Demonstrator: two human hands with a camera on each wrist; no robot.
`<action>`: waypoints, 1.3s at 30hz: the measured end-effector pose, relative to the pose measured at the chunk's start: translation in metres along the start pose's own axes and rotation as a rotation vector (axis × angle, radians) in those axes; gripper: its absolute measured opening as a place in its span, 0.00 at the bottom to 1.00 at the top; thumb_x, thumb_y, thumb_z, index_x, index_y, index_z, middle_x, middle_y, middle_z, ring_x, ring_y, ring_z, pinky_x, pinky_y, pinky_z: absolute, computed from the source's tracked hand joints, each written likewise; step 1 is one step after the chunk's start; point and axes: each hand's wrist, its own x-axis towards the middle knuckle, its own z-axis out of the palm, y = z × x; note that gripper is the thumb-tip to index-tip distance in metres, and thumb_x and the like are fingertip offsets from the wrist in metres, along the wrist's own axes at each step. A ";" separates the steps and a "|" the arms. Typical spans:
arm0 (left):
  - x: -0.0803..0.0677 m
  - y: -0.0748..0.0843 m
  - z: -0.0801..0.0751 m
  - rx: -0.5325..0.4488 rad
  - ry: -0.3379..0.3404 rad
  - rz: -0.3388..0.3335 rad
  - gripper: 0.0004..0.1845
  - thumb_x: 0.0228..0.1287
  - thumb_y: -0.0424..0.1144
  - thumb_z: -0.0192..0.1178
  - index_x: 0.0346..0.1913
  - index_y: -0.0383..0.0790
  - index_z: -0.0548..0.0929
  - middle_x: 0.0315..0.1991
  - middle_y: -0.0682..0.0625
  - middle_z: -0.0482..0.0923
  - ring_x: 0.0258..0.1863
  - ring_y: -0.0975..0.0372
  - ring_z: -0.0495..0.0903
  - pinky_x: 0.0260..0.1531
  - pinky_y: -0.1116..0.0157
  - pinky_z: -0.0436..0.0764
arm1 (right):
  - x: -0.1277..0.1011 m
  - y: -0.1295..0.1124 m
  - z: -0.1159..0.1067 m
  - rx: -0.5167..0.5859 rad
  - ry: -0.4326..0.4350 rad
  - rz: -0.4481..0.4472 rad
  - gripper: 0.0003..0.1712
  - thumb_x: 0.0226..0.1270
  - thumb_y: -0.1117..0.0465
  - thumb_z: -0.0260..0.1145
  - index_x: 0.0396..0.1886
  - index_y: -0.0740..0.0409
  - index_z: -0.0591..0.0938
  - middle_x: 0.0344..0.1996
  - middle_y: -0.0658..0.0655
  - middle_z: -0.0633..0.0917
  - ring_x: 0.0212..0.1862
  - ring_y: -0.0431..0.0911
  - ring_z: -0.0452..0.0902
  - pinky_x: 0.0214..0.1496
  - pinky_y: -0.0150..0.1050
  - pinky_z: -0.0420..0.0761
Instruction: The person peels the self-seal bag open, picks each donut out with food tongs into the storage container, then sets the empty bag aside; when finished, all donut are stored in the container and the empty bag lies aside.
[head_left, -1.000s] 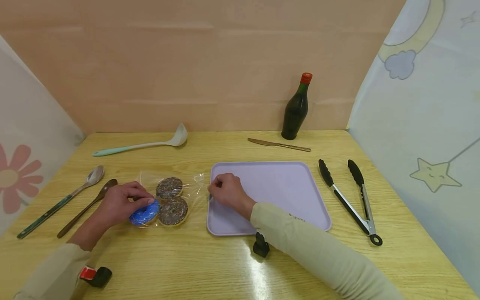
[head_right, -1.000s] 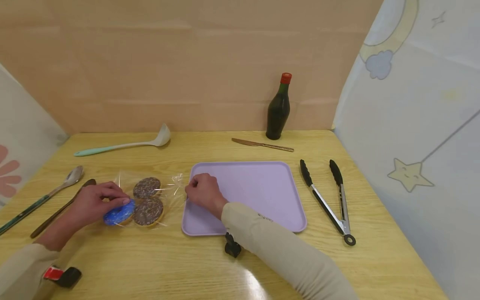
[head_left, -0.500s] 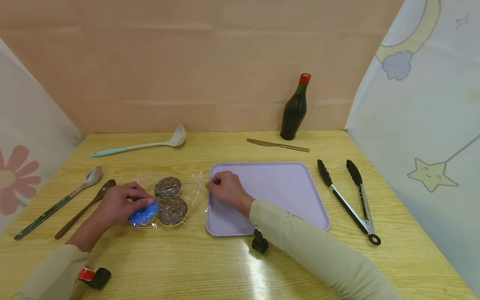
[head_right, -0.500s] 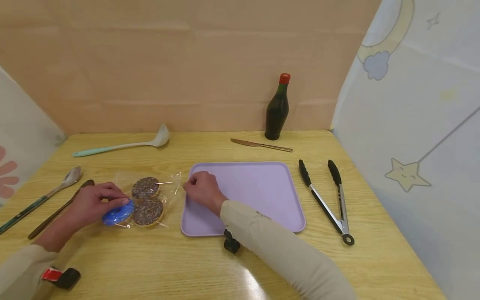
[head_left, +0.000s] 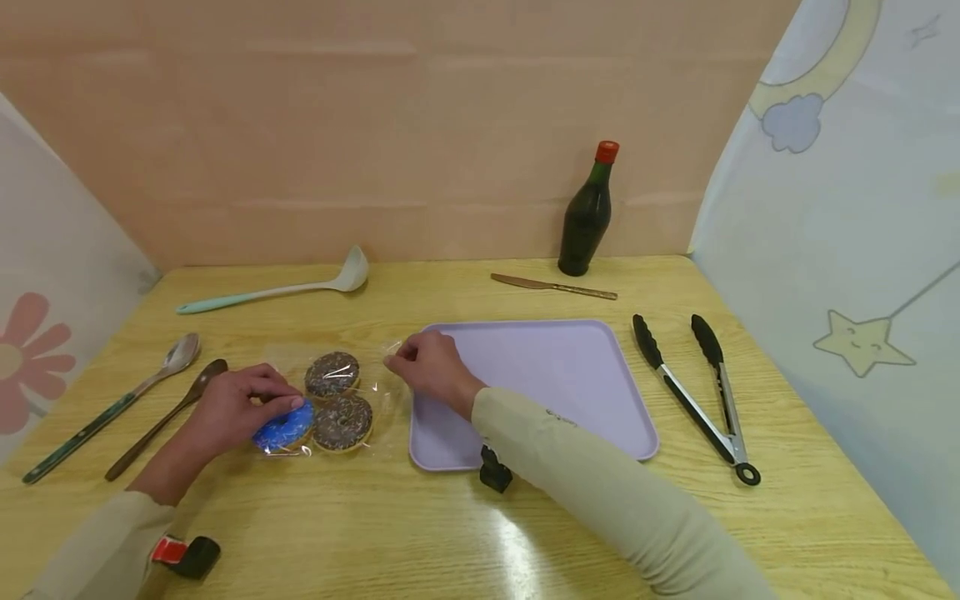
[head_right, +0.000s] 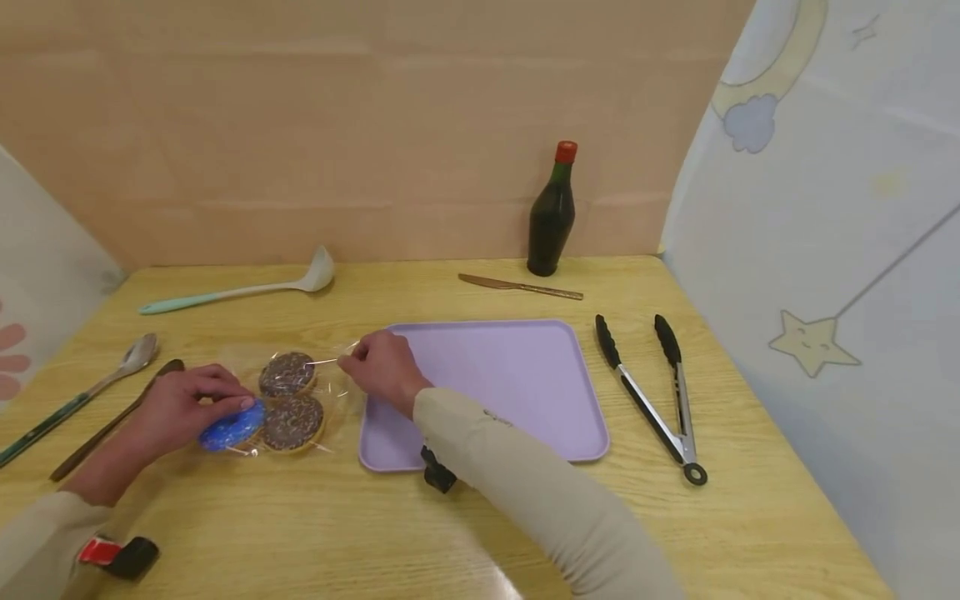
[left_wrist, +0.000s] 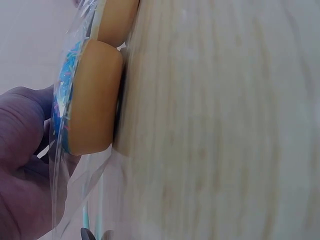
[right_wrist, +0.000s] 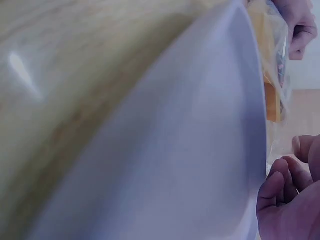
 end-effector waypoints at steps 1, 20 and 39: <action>0.000 0.000 0.000 0.003 0.000 0.001 0.03 0.54 0.35 0.70 0.26 0.42 0.89 0.28 0.60 0.77 0.24 0.70 0.74 0.20 0.69 0.69 | 0.001 0.000 0.001 -0.016 0.000 -0.010 0.12 0.65 0.53 0.66 0.28 0.55 0.86 0.22 0.46 0.81 0.25 0.39 0.74 0.29 0.32 0.73; 0.002 0.004 -0.001 -0.028 -0.003 -0.001 0.02 0.54 0.33 0.70 0.26 0.41 0.89 0.27 0.59 0.77 0.23 0.70 0.73 0.18 0.69 0.68 | 0.003 0.009 -0.005 -0.147 0.066 -0.091 0.11 0.62 0.65 0.58 0.20 0.57 0.80 0.19 0.48 0.76 0.25 0.41 0.71 0.29 0.32 0.71; 0.003 0.004 0.000 -0.037 -0.006 -0.020 0.06 0.50 0.28 0.70 0.26 0.42 0.89 0.27 0.60 0.77 0.23 0.69 0.73 0.19 0.69 0.69 | -0.004 0.019 -0.014 0.007 0.112 -0.011 0.10 0.61 0.66 0.58 0.22 0.60 0.81 0.17 0.48 0.74 0.22 0.40 0.68 0.25 0.32 0.68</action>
